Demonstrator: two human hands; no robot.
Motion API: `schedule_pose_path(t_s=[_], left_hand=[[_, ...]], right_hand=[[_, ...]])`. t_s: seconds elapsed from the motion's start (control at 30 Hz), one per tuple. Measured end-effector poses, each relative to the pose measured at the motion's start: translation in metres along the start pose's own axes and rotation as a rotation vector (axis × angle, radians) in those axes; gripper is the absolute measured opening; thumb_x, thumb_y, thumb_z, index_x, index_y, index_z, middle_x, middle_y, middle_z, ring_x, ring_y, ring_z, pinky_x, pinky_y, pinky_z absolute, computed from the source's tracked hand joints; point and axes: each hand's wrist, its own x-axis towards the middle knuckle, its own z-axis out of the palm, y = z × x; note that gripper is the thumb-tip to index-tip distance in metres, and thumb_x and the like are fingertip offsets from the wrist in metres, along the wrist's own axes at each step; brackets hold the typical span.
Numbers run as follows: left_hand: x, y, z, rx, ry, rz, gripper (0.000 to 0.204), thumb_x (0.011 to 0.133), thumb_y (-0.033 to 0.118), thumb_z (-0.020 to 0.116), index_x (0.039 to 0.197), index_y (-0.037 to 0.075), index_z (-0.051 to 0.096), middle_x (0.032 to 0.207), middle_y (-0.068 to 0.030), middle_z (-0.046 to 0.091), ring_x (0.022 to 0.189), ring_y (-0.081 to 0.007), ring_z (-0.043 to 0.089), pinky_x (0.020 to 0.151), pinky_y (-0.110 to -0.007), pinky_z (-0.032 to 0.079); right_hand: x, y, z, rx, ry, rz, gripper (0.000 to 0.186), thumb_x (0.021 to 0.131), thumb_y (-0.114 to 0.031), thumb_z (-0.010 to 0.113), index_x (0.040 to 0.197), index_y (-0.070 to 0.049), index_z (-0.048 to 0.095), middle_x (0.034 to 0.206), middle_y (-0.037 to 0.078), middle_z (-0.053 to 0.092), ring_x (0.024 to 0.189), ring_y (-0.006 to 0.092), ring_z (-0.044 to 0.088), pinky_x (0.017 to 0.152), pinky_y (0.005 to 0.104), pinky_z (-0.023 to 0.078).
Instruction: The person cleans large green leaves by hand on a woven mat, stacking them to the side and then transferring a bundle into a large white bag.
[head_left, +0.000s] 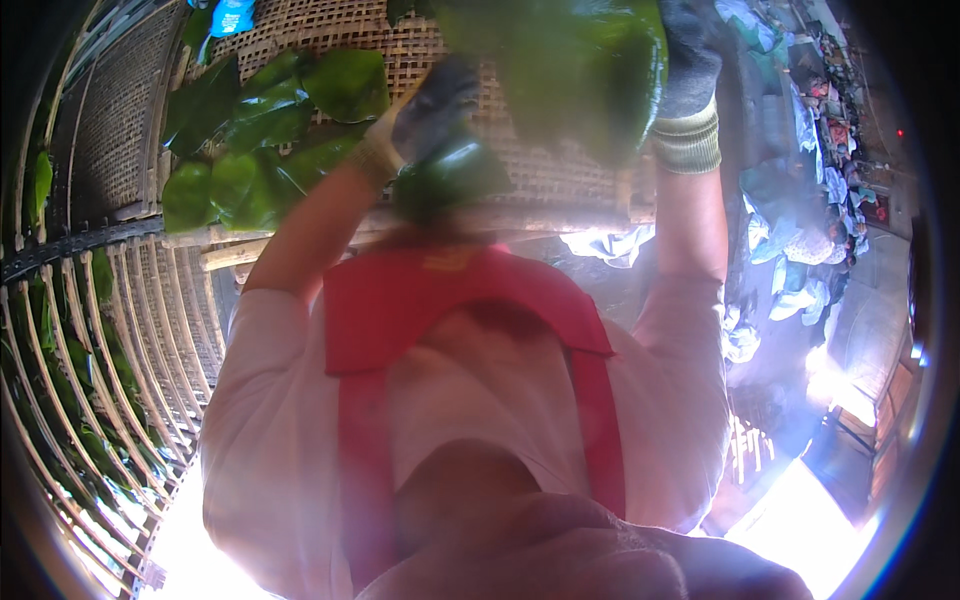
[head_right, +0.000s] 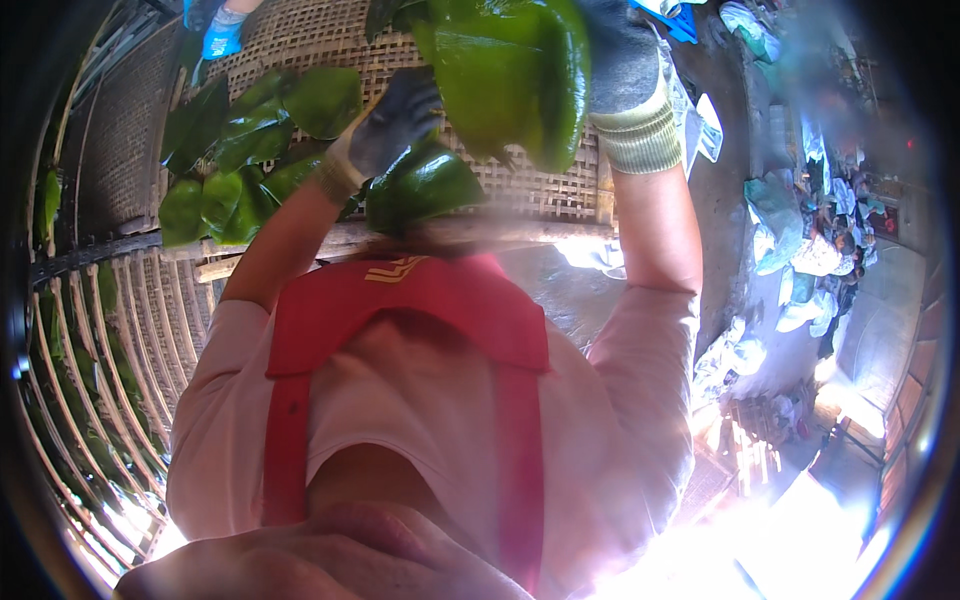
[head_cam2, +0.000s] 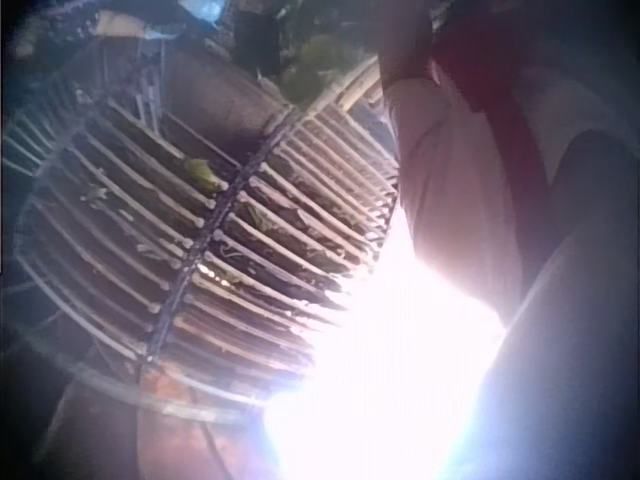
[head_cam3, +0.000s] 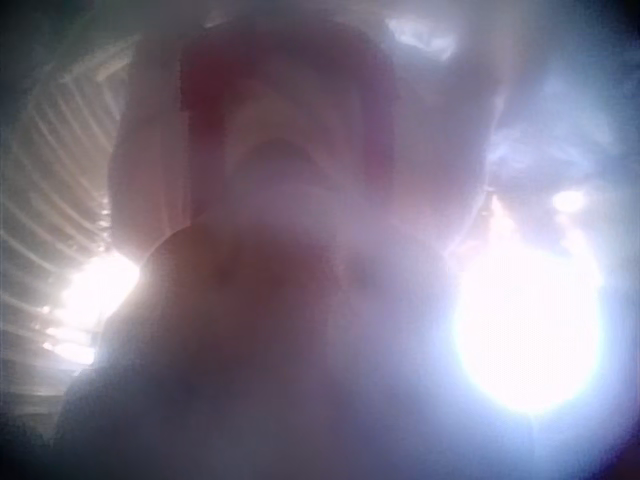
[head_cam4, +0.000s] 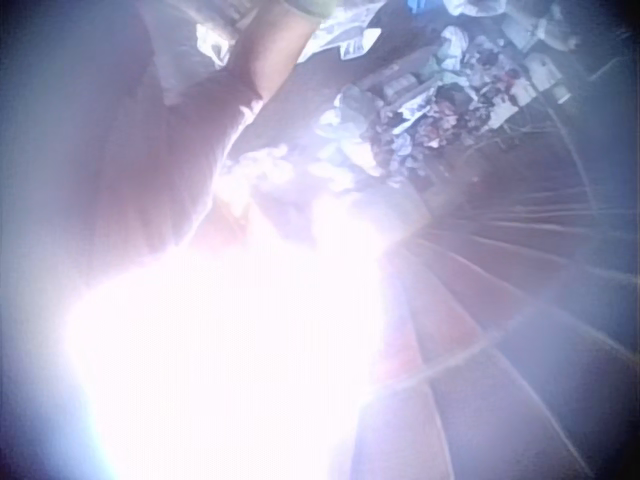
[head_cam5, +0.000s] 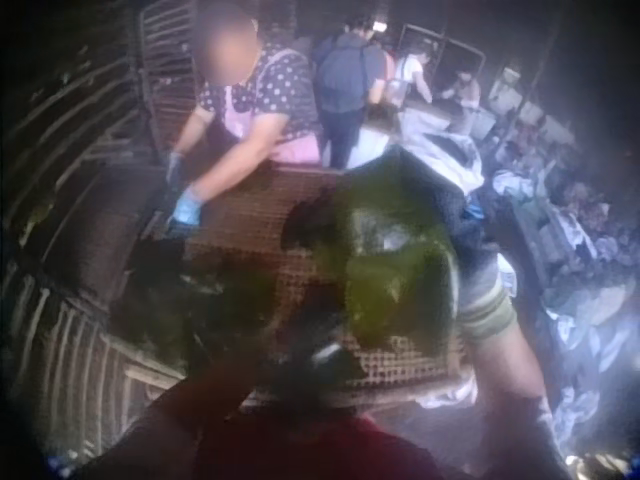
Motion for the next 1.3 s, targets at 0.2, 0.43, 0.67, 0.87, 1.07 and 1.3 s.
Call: schedule_pose_path(t_s=[0.2,0.43,0.67,0.87,1.07,1.3], left_hand=[[0.020,0.011,0.031,0.524,-0.077,-0.028,0.065,0.085,0.045,0.058,0.137,0.013,0.037,0.129,-0.0075,0.050,0.118,-0.0233,0.049,0.102,-0.048,0.038],[-0.019,0.055,0.010,1.130,0.246,-0.197,0.047,0.095,0.026,0.044,0.137,0.007,0.037,0.124,-0.0112,0.054,0.105,-0.0232,0.056,0.102,-0.041,0.039],[-0.093,0.121,-0.082,1.372,0.332,-0.146,0.044,0.089,0.019,0.054,0.128,0.003,0.044,0.123,-0.0118,0.050,0.113,-0.0221,0.048,0.100,-0.033,0.037],[-0.117,0.212,-0.125,1.380,0.233,0.021,0.036,0.083,0.007,0.051,0.118,0.000,0.052,0.115,-0.0130,0.056,0.106,-0.0237,0.054,0.096,-0.032,0.044],[-0.127,0.296,-0.192,0.372,0.387,-0.150,0.040,0.096,0.021,0.039,0.132,0.003,0.040,0.126,-0.0104,0.051,0.108,-0.0211,0.055,0.098,-0.033,0.043],[-0.027,0.361,-0.174,0.622,0.771,-0.508,0.040,0.093,0.009,0.042,0.132,0.001,0.043,0.131,-0.0101,0.050,0.116,-0.0190,0.052,0.099,-0.030,0.043]], right_hand=[[0.001,0.009,-0.015,-0.199,0.050,-0.207,0.042,0.087,-0.006,0.052,0.127,0.004,0.047,0.125,0.013,0.053,0.111,0.0231,0.053,0.096,0.0329,0.041],[-0.029,-0.006,0.011,-0.115,0.127,-0.110,0.053,0.082,-0.003,0.054,0.133,0.003,0.040,0.130,0.015,0.051,0.115,0.0224,0.053,0.097,0.0302,0.041],[-0.032,0.120,0.087,-0.501,-0.122,0.269,0.038,0.090,-0.002,0.038,0.127,0.001,0.047,0.121,0.010,0.055,0.109,0.0186,0.054,0.098,0.0314,0.041],[0.029,0.136,0.217,0.592,-0.169,0.197,0.034,0.095,-0.015,0.035,0.120,0.001,0.052,0.115,0.012,0.058,0.107,0.0241,0.055,0.099,0.0372,0.042],[0.100,0.146,0.316,1.349,0.104,0.606,0.022,0.089,-0.003,0.045,0.103,-0.003,0.062,0.097,0.010,0.065,0.085,0.0238,0.063,0.080,0.0357,0.053],[0.085,0.127,0.345,1.545,0.166,0.862,0.023,0.084,-0.012,0.053,0.106,-0.006,0.058,0.101,0.008,0.061,0.095,0.0211,0.058,0.078,0.0309,0.050]])
